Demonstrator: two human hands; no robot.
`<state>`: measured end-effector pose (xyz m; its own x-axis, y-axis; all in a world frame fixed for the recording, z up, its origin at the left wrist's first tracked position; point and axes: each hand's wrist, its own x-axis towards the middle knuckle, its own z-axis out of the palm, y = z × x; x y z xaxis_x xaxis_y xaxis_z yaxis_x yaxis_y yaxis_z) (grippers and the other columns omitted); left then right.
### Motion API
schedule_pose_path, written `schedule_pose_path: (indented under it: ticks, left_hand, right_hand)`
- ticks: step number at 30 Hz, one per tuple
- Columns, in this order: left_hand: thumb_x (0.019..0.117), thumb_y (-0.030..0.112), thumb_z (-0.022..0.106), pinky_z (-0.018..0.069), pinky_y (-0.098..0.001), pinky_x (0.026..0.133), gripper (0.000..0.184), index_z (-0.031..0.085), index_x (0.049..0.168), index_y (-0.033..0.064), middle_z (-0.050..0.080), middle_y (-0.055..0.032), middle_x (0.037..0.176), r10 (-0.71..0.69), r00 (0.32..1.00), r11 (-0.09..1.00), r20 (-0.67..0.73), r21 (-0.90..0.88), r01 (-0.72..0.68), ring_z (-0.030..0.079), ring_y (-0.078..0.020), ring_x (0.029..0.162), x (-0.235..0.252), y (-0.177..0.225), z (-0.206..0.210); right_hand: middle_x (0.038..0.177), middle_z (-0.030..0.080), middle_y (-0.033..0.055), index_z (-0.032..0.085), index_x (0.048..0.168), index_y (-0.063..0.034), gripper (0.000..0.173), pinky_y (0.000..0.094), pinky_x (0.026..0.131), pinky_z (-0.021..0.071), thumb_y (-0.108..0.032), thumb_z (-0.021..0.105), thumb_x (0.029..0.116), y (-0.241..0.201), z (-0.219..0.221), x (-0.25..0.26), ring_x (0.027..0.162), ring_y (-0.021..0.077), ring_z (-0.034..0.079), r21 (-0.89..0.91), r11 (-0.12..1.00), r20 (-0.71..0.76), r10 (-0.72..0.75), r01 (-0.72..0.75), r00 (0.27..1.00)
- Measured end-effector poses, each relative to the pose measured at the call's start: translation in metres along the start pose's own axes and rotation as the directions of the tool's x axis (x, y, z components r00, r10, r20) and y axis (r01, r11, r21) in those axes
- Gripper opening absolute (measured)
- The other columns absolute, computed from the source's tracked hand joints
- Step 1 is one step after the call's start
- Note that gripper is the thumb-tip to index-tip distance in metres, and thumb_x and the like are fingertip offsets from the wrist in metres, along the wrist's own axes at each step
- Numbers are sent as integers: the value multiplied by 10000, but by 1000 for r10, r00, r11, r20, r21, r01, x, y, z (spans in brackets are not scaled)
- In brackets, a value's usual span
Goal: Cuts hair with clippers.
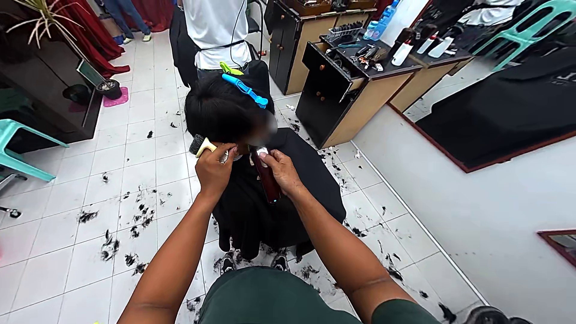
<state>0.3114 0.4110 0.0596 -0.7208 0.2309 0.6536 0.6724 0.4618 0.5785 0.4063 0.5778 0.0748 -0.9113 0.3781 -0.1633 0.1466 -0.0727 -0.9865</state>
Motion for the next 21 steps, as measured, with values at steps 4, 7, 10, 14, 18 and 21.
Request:
schedule_pose_path:
  ticks: [4,7,10,14,18,21]
  left_hand:
    - [965,244,734,534,-513,824,167,801,1049,116,756,-121,1014,-75,997,996,20,-42,76,702,-285,921,-1,-1,-2]
    - [954,256,741,531,-496,856,173,804,1040,120,763,-103,1015,-120,992,990,31,-69,122,709,-247,947,1,-6,-3]
    - [952,253,743,521,-495,891,174,804,1041,117,764,-100,1020,-150,987,984,55,-89,155,703,-246,970,3,-9,-3]
    - [959,274,734,517,-531,899,202,799,1055,109,762,-112,1022,-180,980,979,89,-85,187,701,-276,980,5,-9,-7]
    - [967,273,723,514,-533,913,208,797,1058,102,764,-116,1021,-193,975,976,113,-80,203,700,-285,984,7,-8,-9]
    - [967,267,725,508,-531,915,197,797,1060,109,763,-111,1028,-198,973,975,116,-77,207,695,-283,993,8,-8,-9]
  right_hand:
    - [865,689,116,632,1170,-17,395,401,683,598,-378,658,1010,-7,7,6,696,206,681,-259,966,-26,-34,27,999]
    - [858,694,123,641,1155,-18,419,420,692,600,-410,655,1006,-9,10,6,695,220,688,-319,948,-20,-34,26,999]
    - [883,688,126,635,1184,-15,409,410,704,594,-387,646,1016,-8,13,4,720,214,682,-319,945,-13,-77,68,997]
    - [893,692,128,643,1174,-14,415,416,721,589,-398,643,1016,-10,13,2,741,213,684,-355,932,-5,-77,70,997]
    - [908,691,139,642,1183,-12,435,434,732,566,-416,628,1021,-11,14,2,761,229,672,-367,928,-2,-74,68,997]
    - [902,693,128,636,1195,-14,414,418,733,575,-388,643,1018,-11,17,1,756,216,676,-353,929,3,-116,109,993]
